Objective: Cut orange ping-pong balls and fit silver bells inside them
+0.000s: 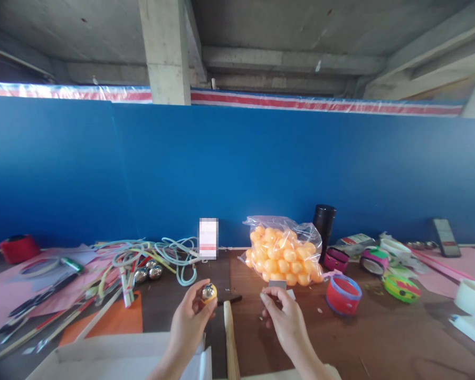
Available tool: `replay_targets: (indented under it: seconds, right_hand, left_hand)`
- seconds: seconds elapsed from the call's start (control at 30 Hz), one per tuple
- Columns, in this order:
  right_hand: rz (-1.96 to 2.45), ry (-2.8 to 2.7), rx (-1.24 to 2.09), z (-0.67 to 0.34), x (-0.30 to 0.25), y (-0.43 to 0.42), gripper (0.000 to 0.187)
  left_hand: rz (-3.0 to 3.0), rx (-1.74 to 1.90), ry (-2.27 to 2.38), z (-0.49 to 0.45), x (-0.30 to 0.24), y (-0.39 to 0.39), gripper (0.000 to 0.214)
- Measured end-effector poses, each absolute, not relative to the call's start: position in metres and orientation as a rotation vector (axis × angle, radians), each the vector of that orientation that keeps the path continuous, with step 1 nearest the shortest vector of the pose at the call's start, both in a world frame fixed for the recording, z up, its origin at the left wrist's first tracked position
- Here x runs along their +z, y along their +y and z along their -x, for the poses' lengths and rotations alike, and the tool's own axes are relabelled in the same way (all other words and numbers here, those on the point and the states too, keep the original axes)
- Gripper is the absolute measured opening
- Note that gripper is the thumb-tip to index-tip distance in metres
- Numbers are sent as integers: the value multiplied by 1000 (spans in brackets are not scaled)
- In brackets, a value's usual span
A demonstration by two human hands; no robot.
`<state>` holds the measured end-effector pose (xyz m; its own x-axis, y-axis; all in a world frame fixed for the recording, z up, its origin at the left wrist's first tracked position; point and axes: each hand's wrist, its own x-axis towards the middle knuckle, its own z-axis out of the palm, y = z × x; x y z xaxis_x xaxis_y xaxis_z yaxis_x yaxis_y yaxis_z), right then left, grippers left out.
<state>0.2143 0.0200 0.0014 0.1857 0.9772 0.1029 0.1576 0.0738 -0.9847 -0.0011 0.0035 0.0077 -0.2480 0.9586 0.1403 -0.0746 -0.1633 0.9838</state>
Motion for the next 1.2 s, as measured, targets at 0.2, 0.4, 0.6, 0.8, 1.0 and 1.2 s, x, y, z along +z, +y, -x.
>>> replay_targets:
  seconds: [0.2, 0.4, 0.6, 0.8, 1.0, 1.2]
  right_hand:
    - [1246, -1189, 1072, -205, 13, 10, 23]
    - [1194, -1111, 1180, -201, 14, 6, 31]
    - [1159, -1114, 1247, -191, 17, -1, 32]
    - [1157, -1153, 1326, -180, 20, -9, 35]
    - [1154, -1146, 1354, -177, 20, -13, 37]
    - [1149, -1145, 1395, -174, 17, -13, 40]
  left_hand:
    - [-1199, 1521, 1264, 0, 5, 2, 44]
    - [-1212, 1502, 1269, 0, 3, 2, 44]
    - [-1179, 1492, 1221, -1, 4, -1, 46]
    - [-1004, 1488, 1060, -9, 15, -8, 54]
    - [-929, 1466, 889, -15, 19, -13, 50]
    - [-998, 1473, 841, -21, 18, -19, 47]
